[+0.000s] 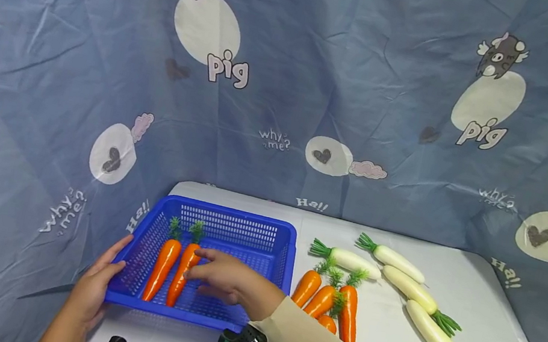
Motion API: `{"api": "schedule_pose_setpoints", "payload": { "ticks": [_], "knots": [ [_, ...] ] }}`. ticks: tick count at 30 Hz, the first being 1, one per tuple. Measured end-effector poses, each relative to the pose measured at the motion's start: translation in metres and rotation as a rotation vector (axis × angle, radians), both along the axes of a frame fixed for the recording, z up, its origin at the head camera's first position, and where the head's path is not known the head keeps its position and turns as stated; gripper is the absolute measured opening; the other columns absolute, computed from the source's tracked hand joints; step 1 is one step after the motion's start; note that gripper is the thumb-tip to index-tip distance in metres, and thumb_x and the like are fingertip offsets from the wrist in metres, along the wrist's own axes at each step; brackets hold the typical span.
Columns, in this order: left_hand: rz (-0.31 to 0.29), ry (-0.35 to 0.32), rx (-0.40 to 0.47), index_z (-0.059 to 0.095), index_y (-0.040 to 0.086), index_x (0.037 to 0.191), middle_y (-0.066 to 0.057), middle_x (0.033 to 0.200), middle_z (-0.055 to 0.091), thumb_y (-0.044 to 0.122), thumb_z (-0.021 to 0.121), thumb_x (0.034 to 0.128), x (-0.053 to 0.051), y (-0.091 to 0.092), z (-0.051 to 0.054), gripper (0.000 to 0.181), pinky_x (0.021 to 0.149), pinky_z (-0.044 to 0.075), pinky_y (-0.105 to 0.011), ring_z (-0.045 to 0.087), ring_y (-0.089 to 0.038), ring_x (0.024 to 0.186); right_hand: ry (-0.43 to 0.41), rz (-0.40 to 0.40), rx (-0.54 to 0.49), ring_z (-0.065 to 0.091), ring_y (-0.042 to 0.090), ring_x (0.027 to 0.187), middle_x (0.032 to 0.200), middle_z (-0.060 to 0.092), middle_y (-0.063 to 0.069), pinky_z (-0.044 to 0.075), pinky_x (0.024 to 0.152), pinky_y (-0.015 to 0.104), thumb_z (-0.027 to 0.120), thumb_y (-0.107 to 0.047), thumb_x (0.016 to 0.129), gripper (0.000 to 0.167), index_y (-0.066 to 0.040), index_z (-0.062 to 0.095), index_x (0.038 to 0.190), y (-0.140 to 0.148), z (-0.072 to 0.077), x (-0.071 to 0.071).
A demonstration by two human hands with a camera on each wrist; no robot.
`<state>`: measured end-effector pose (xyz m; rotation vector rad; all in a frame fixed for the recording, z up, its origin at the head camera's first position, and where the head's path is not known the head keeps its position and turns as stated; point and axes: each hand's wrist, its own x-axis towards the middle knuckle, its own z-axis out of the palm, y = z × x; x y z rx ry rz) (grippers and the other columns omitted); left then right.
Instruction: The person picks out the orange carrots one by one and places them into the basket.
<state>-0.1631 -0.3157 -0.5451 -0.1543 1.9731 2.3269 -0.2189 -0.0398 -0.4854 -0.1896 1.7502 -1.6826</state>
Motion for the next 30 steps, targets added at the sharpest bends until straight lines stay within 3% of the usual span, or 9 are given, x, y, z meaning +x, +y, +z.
{"api": "schedule_pose_setpoints", "payload": {
  "ticks": [4, 11, 16, 23, 30],
  "knots": [
    [-0.005, 0.008, 0.011, 0.022, 0.03, 0.168, 0.019, 0.122, 0.061, 0.024, 0.036, 0.1148, 0.0, -0.001, -0.002, 0.055, 0.073, 0.062, -0.037, 0.068, -0.015, 0.096, 0.041, 0.015, -0.023, 0.06, 0.03, 0.129, 0.155, 0.044, 0.024, 0.045, 0.111, 0.057, 0.077, -0.008, 0.089, 0.072, -0.008, 0.048, 0.155, 0.009, 0.005, 0.004],
    [-0.003, -0.027, -0.008, 0.022, 0.031, 0.168, 0.019, 0.123, 0.059, 0.025, 0.036, 0.1148, -0.001, 0.003, -0.002, 0.055, 0.074, 0.062, -0.037, 0.068, -0.015, 0.097, 0.083, -0.003, -0.082, 0.066, 0.024, 0.11, 0.129, 0.06, 0.014, 0.055, 0.102, 0.047, 0.075, -0.008, 0.092, 0.053, -0.011, 0.06, 0.143, 0.036, 0.018, 0.013],
    [0.0, -0.028, -0.016, 0.022, 0.033, 0.168, 0.018, 0.127, 0.054, 0.027, 0.037, 0.1147, -0.002, 0.003, 0.002, 0.055, 0.076, 0.061, -0.035, 0.065, -0.012, 0.1, 0.113, -0.023, -0.124, 0.066, 0.025, 0.107, 0.118, 0.063, 0.013, 0.058, 0.097, 0.043, 0.075, -0.01, 0.094, 0.044, -0.013, 0.063, 0.137, 0.06, 0.02, 0.018],
    [-0.021, 0.001, -0.002, 0.022, 0.032, 0.168, 0.019, 0.127, 0.057, 0.027, 0.037, 0.1148, -0.005, 0.001, 0.002, 0.055, 0.076, 0.061, -0.035, 0.066, -0.013, 0.1, 0.149, -0.065, -0.176, 0.067, 0.028, 0.111, 0.119, 0.063, 0.015, 0.057, 0.098, 0.042, 0.074, -0.007, 0.094, 0.048, -0.008, 0.06, 0.14, 0.089, 0.016, 0.027],
    [-0.016, 0.011, 0.024, 0.023, 0.033, 0.167, 0.023, 0.127, 0.058, 0.025, 0.037, 0.1148, 0.0, -0.002, -0.001, 0.055, 0.076, 0.061, -0.035, 0.065, -0.011, 0.102, 0.184, -0.061, -0.245, 0.067, 0.026, 0.114, 0.124, 0.059, 0.018, 0.056, 0.101, 0.04, 0.071, -0.009, 0.097, 0.052, -0.004, 0.054, 0.145, 0.114, 0.006, 0.035]
  ]
}}
